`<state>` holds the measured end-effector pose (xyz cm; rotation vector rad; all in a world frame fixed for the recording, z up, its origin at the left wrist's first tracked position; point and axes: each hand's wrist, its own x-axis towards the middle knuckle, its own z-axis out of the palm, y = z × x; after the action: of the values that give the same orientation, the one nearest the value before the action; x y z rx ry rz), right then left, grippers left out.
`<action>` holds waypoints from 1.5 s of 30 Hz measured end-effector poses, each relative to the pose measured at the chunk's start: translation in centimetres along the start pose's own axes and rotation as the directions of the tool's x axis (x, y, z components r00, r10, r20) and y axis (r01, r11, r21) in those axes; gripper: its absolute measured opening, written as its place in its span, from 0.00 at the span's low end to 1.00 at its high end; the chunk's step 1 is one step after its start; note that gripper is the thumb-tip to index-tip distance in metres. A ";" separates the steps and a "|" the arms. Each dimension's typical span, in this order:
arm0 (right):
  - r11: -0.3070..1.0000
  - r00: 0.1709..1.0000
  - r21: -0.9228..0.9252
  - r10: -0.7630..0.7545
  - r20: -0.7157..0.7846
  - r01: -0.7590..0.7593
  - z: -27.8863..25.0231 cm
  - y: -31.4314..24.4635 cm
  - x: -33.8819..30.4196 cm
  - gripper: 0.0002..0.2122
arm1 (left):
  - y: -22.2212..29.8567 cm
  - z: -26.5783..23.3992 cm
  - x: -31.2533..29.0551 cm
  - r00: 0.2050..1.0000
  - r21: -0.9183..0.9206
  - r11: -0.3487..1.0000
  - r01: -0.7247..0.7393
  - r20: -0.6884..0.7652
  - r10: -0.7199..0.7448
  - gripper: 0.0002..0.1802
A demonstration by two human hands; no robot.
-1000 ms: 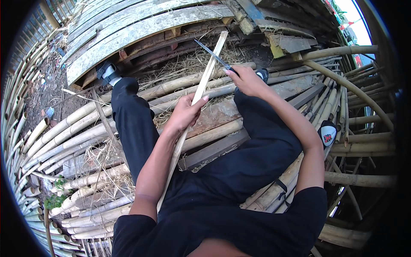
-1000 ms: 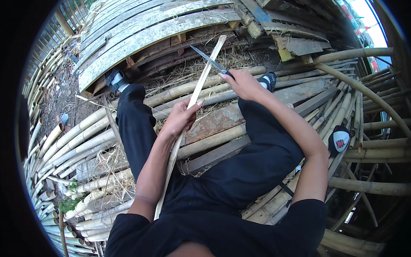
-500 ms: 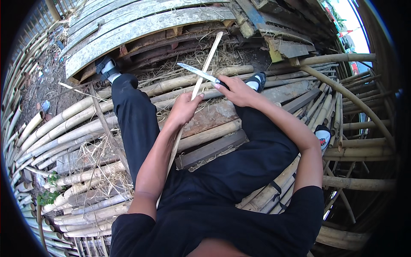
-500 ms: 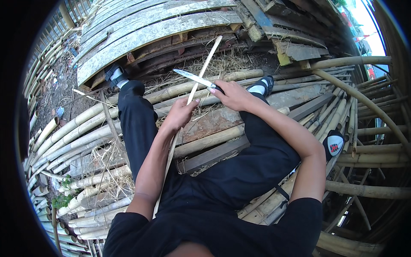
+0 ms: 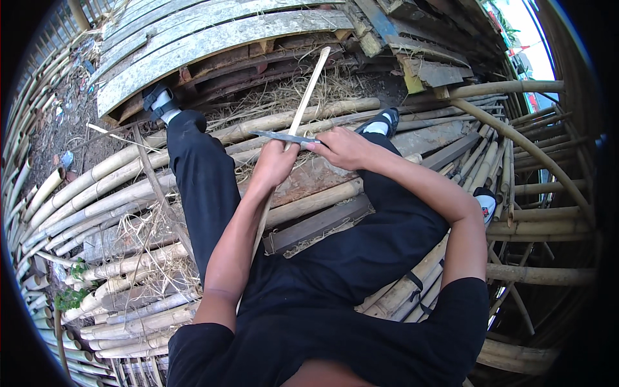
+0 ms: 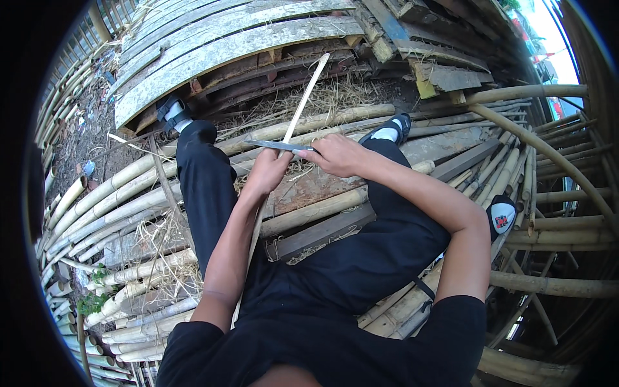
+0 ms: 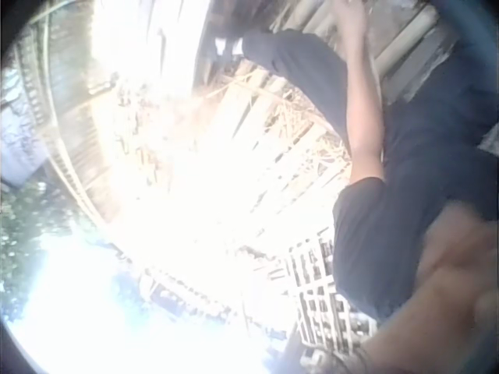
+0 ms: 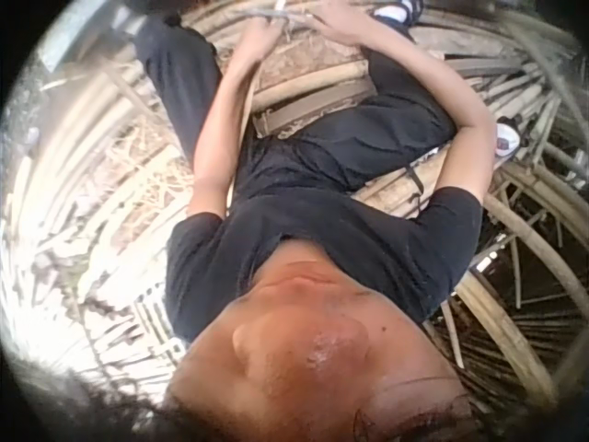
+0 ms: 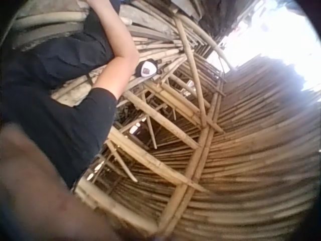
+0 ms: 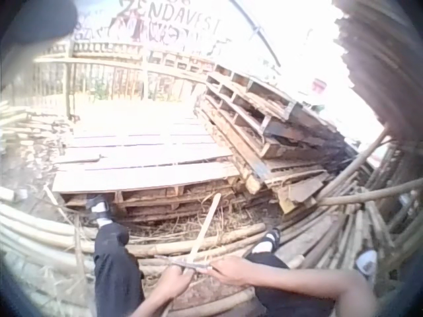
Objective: The person shaves a thin strip of wood with a knife while sitting on a pile of bamboo poles.
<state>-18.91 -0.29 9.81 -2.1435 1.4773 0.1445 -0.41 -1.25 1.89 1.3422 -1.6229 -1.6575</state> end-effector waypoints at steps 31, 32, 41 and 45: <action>0.713 0.586 -0.005 0.573 -0.573 -0.702 -7.8 14.6 -2.0 0.31 | 0.1 0.3 -3.9 0.996 0.076 0.995 -0.068 -0.057 0.072 0.19; 0.713 0.590 -0.007 0.576 -0.566 -0.702 -6.5 14.8 -2.3 0.31 | 0.3 -0.2 -3.3 0.998 0.070 0.997 -0.042 -0.054 0.046 0.20; 0.921 0.792 0.202 0.389 -0.471 -0.332 -3.9 10.8 -3.9 0.23 | 1.4 0.0 -2.3 0.982 -0.325 0.938 0.121 0.176 -0.066 0.20; 0.977 0.905 0.126 0.207 -0.371 -0.172 -4.0 7.8 -2.3 0.18 | 1.6 0.0 -1.9 0.979 -0.261 0.957 0.128 0.187 -0.080 0.20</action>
<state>-27.58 -2.37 11.30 -2.0287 1.8737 -0.2859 -0.12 0.06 3.94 1.1889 -1.3711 -2.0272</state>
